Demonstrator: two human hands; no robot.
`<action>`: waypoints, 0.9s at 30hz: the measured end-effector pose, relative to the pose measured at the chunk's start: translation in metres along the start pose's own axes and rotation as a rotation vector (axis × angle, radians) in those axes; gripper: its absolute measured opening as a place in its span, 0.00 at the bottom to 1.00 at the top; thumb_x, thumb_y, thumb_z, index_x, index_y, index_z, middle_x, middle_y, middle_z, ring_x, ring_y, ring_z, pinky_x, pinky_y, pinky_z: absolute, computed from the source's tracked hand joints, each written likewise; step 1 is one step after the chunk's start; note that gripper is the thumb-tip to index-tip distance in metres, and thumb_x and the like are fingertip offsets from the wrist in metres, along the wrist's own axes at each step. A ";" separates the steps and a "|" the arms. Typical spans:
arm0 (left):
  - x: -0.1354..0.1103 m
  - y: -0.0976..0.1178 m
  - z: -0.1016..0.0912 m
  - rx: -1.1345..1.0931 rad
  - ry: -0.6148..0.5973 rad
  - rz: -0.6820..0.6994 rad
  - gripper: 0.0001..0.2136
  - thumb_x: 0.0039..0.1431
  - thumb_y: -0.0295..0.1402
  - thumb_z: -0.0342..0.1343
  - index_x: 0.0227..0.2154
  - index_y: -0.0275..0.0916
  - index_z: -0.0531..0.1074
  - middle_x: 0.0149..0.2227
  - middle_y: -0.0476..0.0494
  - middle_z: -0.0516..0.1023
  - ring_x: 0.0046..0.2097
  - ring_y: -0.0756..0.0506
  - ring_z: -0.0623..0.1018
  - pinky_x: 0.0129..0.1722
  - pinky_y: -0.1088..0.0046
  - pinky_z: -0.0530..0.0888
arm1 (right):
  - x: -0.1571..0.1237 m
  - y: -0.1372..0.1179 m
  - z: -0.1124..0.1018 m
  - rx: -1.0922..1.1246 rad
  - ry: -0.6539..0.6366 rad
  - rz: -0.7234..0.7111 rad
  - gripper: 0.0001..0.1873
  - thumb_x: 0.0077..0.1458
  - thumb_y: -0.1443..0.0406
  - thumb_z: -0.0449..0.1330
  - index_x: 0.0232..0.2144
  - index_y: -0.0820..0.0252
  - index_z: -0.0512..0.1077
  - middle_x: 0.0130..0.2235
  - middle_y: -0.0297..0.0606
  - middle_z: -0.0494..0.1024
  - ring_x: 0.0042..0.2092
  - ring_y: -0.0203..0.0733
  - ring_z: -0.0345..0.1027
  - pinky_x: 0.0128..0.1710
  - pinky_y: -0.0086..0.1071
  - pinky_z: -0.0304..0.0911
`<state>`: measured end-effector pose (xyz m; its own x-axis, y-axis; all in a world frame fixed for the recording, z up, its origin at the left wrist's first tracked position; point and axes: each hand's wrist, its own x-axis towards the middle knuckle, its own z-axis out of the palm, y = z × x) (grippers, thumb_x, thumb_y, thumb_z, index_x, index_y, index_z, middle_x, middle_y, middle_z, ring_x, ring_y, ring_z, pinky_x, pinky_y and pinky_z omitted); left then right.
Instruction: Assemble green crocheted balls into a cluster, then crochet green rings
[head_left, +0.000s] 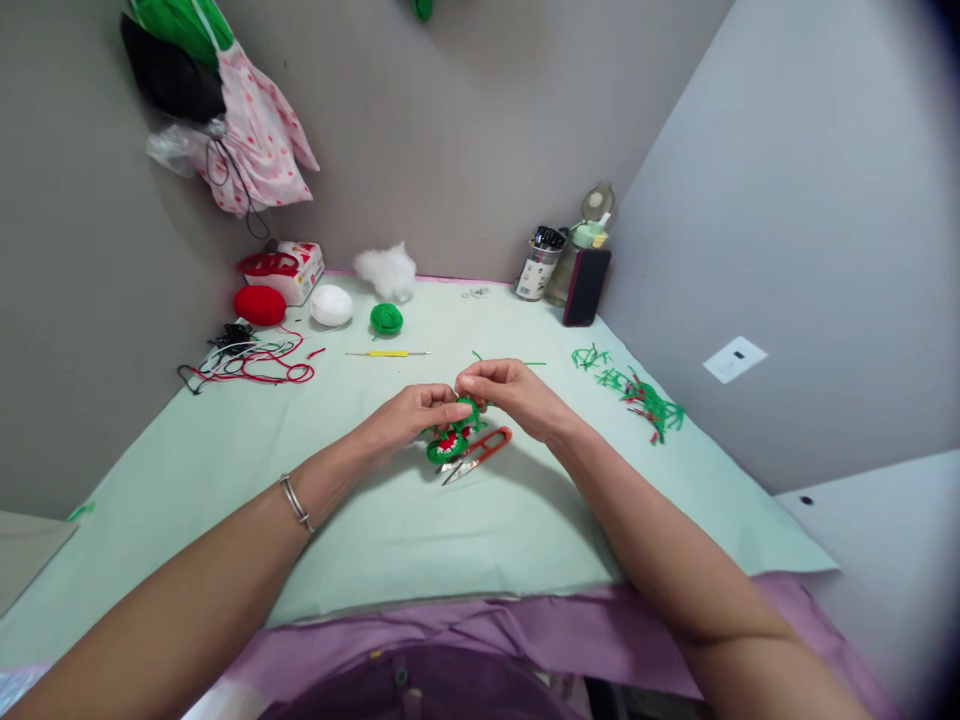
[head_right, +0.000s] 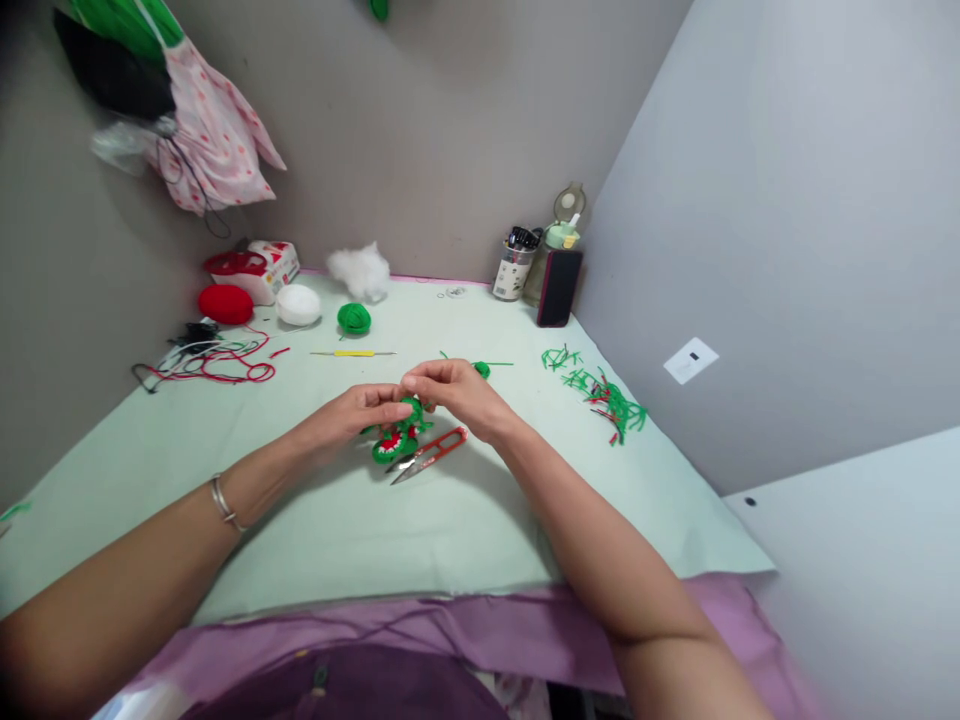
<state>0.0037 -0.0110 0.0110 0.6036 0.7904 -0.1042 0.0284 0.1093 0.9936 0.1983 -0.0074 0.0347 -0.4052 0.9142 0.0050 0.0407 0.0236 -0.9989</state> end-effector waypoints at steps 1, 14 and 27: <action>0.000 -0.001 0.000 0.005 -0.001 -0.002 0.15 0.54 0.45 0.63 0.30 0.36 0.72 0.28 0.50 0.68 0.29 0.51 0.66 0.30 0.71 0.60 | -0.001 -0.001 -0.002 -0.027 -0.046 0.004 0.14 0.50 0.56 0.68 0.29 0.63 0.76 0.26 0.31 0.71 0.29 0.32 0.59 0.31 0.29 0.57; -0.001 0.001 0.001 0.036 -0.054 -0.005 0.15 0.53 0.46 0.64 0.28 0.38 0.72 0.24 0.49 0.68 0.25 0.50 0.65 0.25 0.72 0.58 | 0.004 0.004 -0.011 0.152 0.052 0.002 0.16 0.46 0.56 0.71 0.28 0.62 0.74 0.29 0.33 0.77 0.27 0.30 0.68 0.28 0.25 0.67; 0.001 -0.002 0.000 0.143 -0.069 -0.024 0.15 0.53 0.46 0.64 0.31 0.38 0.74 0.23 0.50 0.69 0.25 0.51 0.67 0.25 0.74 0.61 | -0.002 -0.015 -0.017 0.310 0.099 -0.065 0.19 0.50 0.55 0.69 0.28 0.58 0.63 0.17 0.18 0.49 0.19 0.26 0.36 0.18 0.24 0.36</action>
<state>0.0042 -0.0109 0.0088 0.6546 0.7448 -0.1295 0.1536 0.0367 0.9875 0.2143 -0.0026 0.0504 -0.3063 0.9501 0.0582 -0.2684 -0.0276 -0.9629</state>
